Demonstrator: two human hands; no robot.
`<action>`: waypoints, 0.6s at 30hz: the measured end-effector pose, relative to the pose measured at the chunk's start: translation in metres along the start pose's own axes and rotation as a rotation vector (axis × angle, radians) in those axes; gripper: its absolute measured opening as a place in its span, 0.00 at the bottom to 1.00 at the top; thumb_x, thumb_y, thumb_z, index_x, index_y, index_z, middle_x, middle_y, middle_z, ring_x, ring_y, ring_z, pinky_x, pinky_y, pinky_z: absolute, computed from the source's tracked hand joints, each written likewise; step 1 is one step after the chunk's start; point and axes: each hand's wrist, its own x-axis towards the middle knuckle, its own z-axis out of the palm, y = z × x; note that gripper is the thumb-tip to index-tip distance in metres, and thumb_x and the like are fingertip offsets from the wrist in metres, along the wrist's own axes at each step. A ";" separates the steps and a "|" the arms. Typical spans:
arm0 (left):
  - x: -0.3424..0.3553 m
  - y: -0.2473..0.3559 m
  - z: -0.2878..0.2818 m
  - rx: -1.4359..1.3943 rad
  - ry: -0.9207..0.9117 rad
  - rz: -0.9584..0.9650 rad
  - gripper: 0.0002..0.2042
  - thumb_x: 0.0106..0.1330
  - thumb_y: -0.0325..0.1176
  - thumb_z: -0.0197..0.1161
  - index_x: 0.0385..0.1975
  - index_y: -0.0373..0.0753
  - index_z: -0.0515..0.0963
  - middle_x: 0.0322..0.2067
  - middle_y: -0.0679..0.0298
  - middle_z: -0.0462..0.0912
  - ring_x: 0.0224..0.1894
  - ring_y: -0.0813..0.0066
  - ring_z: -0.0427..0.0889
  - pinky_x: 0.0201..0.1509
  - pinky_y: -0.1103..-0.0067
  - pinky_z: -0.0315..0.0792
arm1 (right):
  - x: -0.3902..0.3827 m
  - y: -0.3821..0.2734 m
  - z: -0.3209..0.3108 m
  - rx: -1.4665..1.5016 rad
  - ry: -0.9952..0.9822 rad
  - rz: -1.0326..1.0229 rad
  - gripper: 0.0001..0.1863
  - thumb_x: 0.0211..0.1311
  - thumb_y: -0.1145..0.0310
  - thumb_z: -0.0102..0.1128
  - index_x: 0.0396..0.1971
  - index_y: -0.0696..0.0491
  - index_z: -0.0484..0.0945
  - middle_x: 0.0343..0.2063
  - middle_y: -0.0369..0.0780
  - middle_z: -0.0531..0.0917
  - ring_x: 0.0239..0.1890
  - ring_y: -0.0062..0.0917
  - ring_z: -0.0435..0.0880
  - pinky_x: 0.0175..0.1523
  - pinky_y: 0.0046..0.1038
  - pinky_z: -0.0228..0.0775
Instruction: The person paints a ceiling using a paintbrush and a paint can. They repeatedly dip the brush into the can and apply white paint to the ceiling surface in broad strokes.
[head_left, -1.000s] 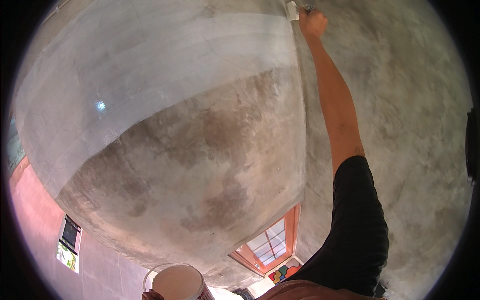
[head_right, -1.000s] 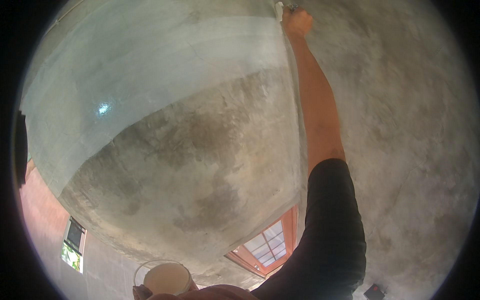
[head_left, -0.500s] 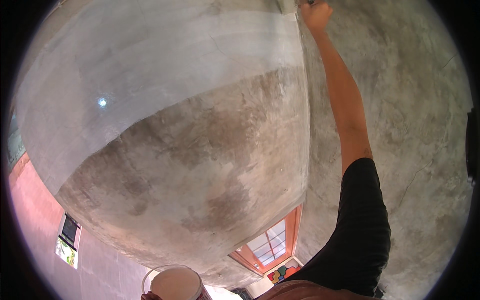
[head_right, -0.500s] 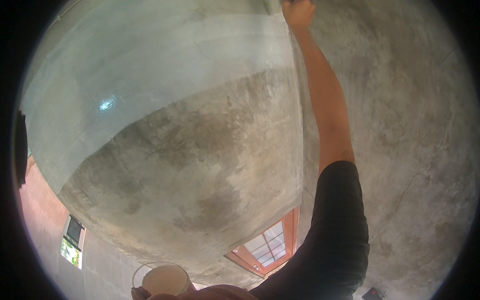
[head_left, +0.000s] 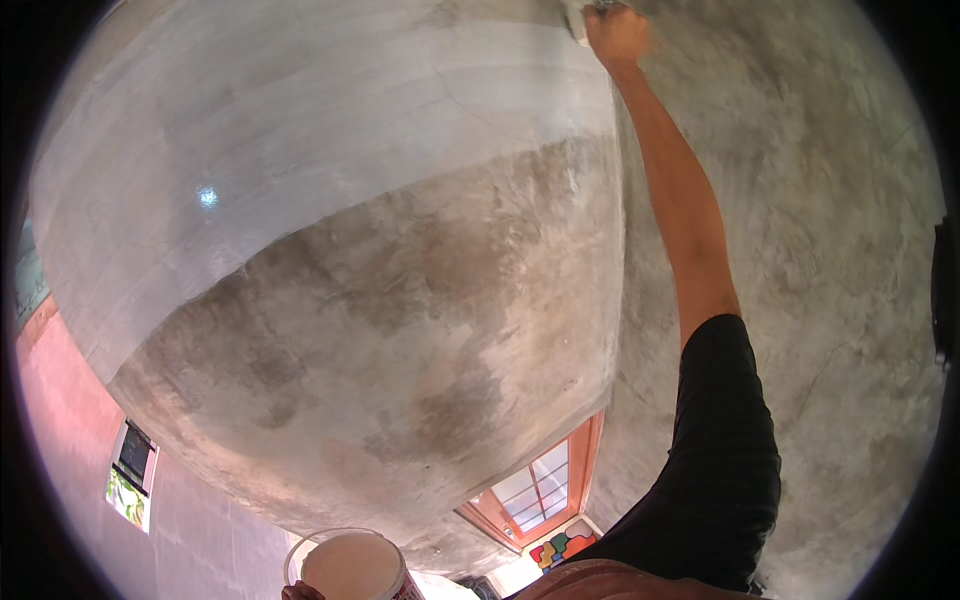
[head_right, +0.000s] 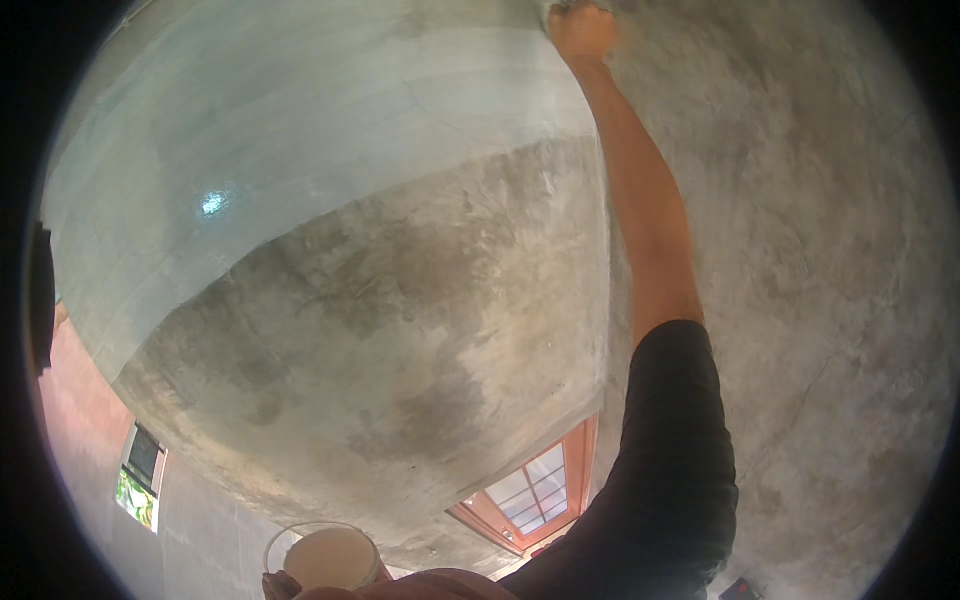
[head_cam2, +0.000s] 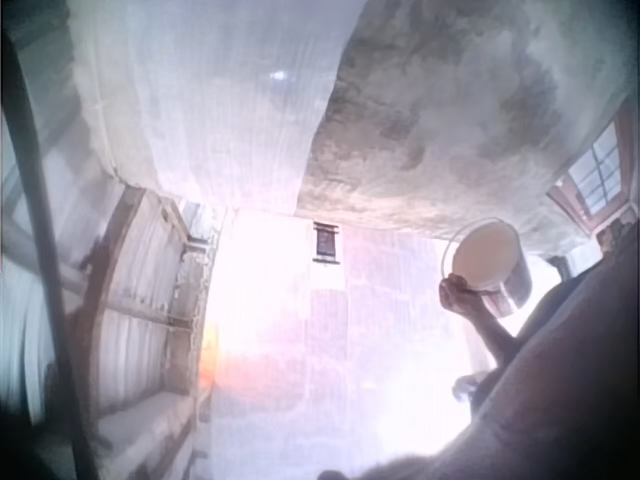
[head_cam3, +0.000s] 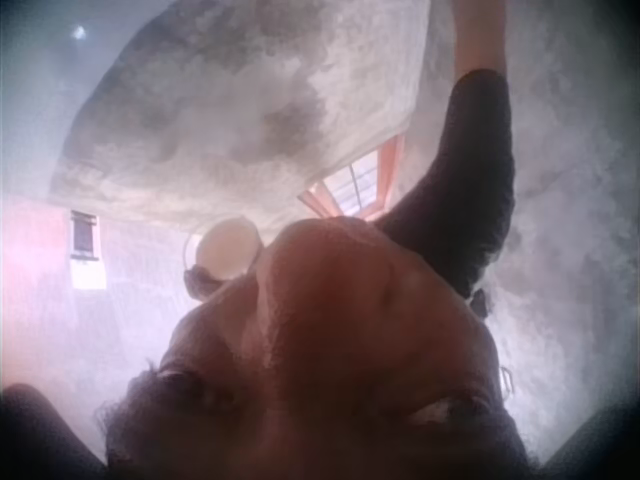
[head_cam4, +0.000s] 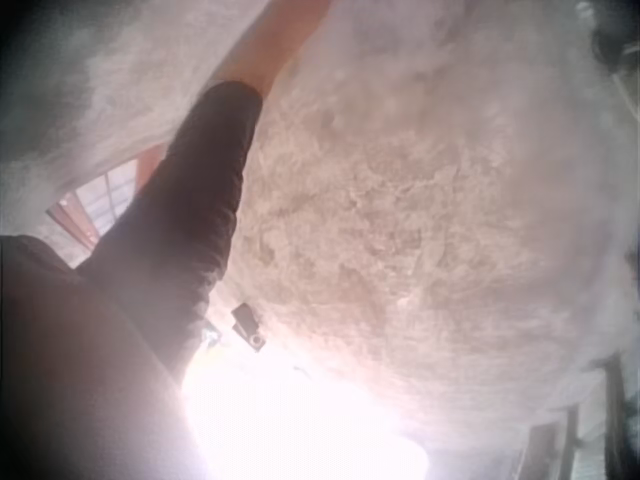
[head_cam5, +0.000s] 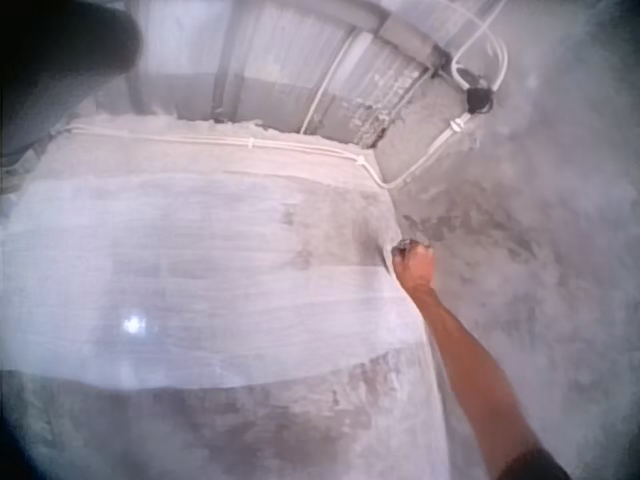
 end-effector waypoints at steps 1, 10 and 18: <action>0.000 -0.001 -0.002 -0.016 0.004 -0.013 0.13 0.64 0.33 0.55 0.17 0.40 0.65 0.17 0.65 0.67 0.20 0.76 0.64 0.23 0.80 0.58 | -0.004 -0.010 -0.002 0.077 -0.004 -0.025 0.18 0.51 0.59 0.60 0.26 0.62 0.77 0.29 0.55 0.79 0.35 0.51 0.75 0.43 0.47 0.67; 0.004 -0.005 -0.010 -0.154 -0.041 -0.002 0.12 0.63 0.30 0.55 0.18 0.39 0.65 0.17 0.65 0.67 0.20 0.76 0.65 0.22 0.80 0.58 | 0.027 0.050 0.005 -0.194 0.062 -0.061 0.18 0.47 0.57 0.62 0.21 0.60 0.80 0.23 0.53 0.81 0.29 0.49 0.81 0.38 0.43 0.74; 0.016 -0.029 -0.028 -0.063 -0.058 0.084 0.18 0.61 0.48 0.52 0.27 0.35 0.70 0.25 0.59 0.73 0.28 0.63 0.72 0.32 0.69 0.66 | 0.009 -0.010 0.004 -0.101 0.022 0.005 0.14 0.48 0.62 0.61 0.20 0.61 0.79 0.21 0.52 0.81 0.26 0.48 0.81 0.35 0.43 0.74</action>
